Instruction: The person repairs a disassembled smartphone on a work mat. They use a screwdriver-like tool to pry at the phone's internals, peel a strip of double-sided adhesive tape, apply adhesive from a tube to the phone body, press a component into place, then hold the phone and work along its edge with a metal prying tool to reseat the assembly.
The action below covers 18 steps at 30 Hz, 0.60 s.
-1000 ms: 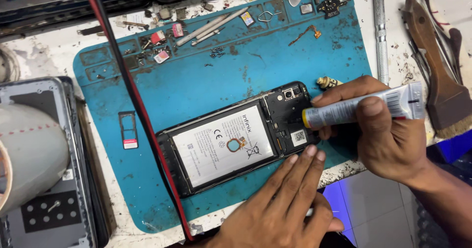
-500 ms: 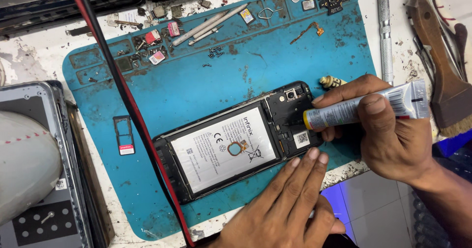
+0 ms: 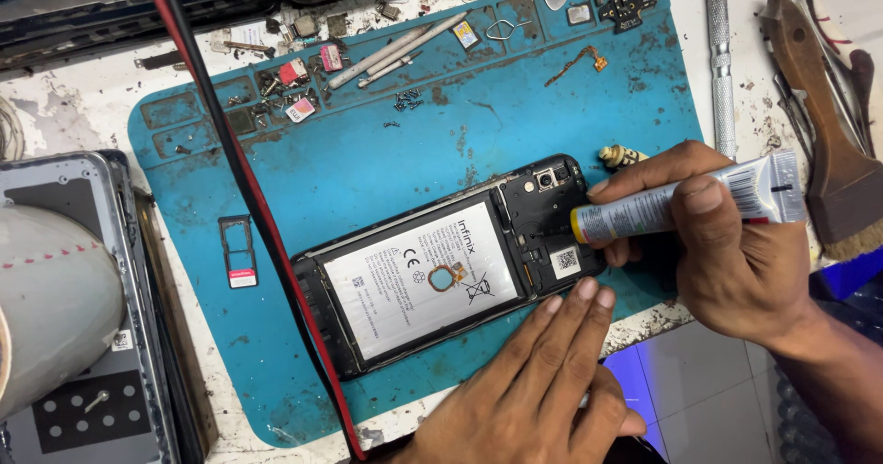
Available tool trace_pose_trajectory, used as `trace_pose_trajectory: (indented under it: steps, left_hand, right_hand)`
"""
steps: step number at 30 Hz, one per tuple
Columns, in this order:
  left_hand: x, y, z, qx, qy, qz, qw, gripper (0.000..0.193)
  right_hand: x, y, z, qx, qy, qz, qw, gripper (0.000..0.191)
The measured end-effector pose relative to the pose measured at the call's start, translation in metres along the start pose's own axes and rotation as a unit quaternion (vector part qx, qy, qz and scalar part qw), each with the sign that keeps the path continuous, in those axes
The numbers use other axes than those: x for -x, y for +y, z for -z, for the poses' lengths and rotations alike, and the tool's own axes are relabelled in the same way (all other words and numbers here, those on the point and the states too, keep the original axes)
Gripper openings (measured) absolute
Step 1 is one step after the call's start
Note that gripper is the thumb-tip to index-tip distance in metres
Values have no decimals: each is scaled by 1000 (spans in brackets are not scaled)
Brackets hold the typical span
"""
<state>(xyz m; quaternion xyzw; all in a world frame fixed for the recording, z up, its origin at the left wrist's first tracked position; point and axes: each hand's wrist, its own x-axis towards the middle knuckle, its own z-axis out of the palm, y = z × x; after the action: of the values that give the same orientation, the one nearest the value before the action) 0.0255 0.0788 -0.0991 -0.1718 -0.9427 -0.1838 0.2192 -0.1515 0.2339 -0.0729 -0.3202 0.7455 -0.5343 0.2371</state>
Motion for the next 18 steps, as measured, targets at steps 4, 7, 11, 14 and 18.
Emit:
trace_pose_trajectory:
  steps: [4,7,11,14,18]
  left_hand:
    - [6,3,-3,11,0,3,1000,48]
    - [2,-2,5,37,25,0,999,38]
    - [-15,-2,32,201,164,79,962,13]
    - [-20,14,51,341,258,261,865,14]
    - [-1,24,56,454,212,302,811,19]
  right_hand:
    - [5,8,3,-1,-7,8,1000,55]
    - [5,14,6,22,38,58,997,54]
    - [2,3,7,-198,36,90,975,47]
    - [-3,-20,10,-265,-117,96,952,31]
    - [8,-47,13,-142,-232,241,932,18]
